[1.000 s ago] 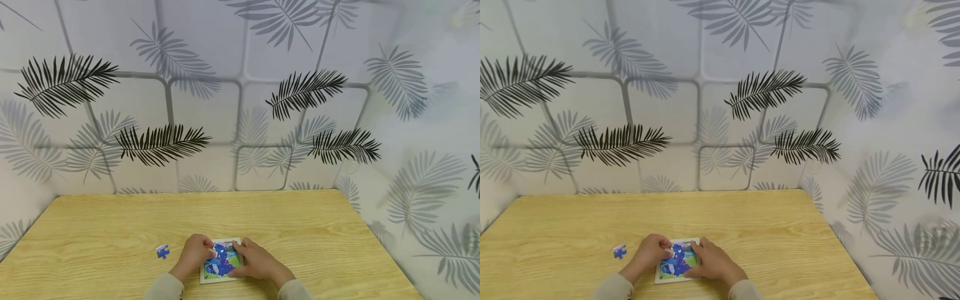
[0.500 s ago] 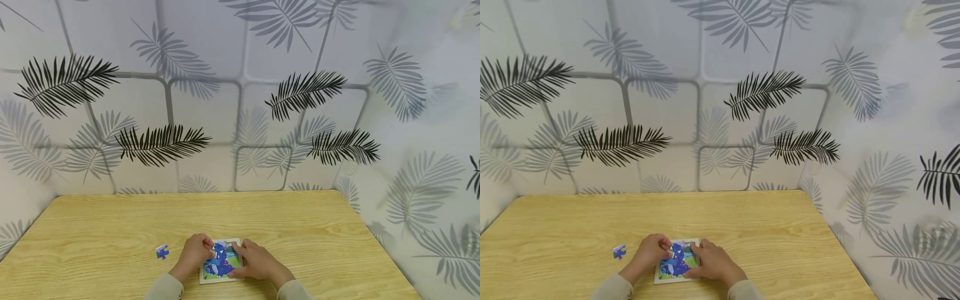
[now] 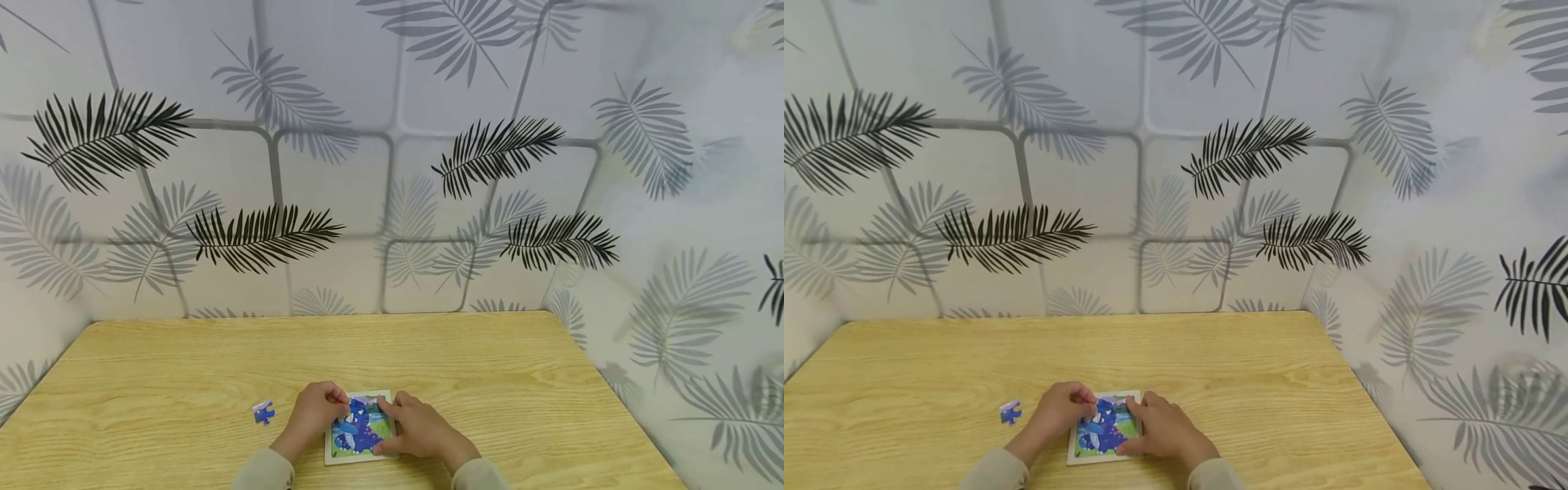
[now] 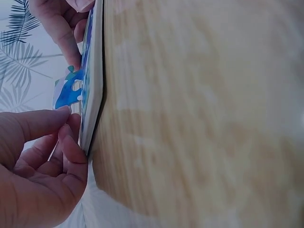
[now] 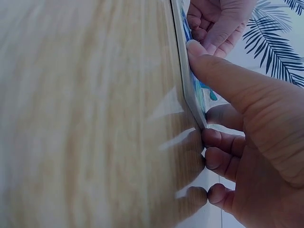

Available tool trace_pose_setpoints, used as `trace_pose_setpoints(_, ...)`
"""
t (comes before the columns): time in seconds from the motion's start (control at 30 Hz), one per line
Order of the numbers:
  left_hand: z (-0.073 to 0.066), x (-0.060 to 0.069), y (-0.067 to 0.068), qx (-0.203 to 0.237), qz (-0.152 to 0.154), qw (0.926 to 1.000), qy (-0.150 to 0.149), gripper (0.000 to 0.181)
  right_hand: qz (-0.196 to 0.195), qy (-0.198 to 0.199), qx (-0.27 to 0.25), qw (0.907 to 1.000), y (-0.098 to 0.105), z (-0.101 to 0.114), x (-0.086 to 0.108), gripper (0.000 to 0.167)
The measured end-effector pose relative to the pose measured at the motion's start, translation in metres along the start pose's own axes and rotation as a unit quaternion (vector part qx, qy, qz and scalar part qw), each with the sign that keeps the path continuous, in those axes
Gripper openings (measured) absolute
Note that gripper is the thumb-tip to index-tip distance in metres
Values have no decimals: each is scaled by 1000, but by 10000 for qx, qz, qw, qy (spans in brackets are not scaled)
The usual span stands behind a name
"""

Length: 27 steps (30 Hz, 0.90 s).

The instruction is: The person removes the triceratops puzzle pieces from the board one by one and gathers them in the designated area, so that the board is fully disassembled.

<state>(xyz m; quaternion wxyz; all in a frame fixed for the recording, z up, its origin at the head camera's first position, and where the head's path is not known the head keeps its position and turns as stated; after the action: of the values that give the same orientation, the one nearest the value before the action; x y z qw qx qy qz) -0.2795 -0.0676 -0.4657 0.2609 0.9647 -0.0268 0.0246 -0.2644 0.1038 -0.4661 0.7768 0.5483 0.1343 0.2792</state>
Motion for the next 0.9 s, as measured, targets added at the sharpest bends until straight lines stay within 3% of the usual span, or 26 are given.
trace_pose_setpoints(0.57, 11, -2, 2, 252, 107, 9995, 181, 8, -47, 68, -56, 10000, -1, 2, 1, 81)
trace_pose_setpoints(0.73, 14, -2, 8, 464, 134, 9984, 284, 6, 59, -77, -113, 9999, -3, -1, 1, 81)
trace_pose_setpoints(0.9, 20, -3, 23, 329, -56, 9991, 279, 5, 83, -95, -104, 9999, -2, -1, 2, 82)
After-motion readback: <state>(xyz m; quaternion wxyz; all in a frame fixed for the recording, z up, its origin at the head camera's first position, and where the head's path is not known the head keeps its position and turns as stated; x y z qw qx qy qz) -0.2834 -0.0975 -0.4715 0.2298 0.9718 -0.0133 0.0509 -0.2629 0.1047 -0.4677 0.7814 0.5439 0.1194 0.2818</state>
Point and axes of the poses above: each hand's wrist, its own x-axis away from the middle knuckle, its own y-axis out of the back of the hand, z = x × y, the point moved 6 cm from there along -x, towards the middle knuckle, and after that the axes turned 2 degrees about x, right-handed, at the moved point
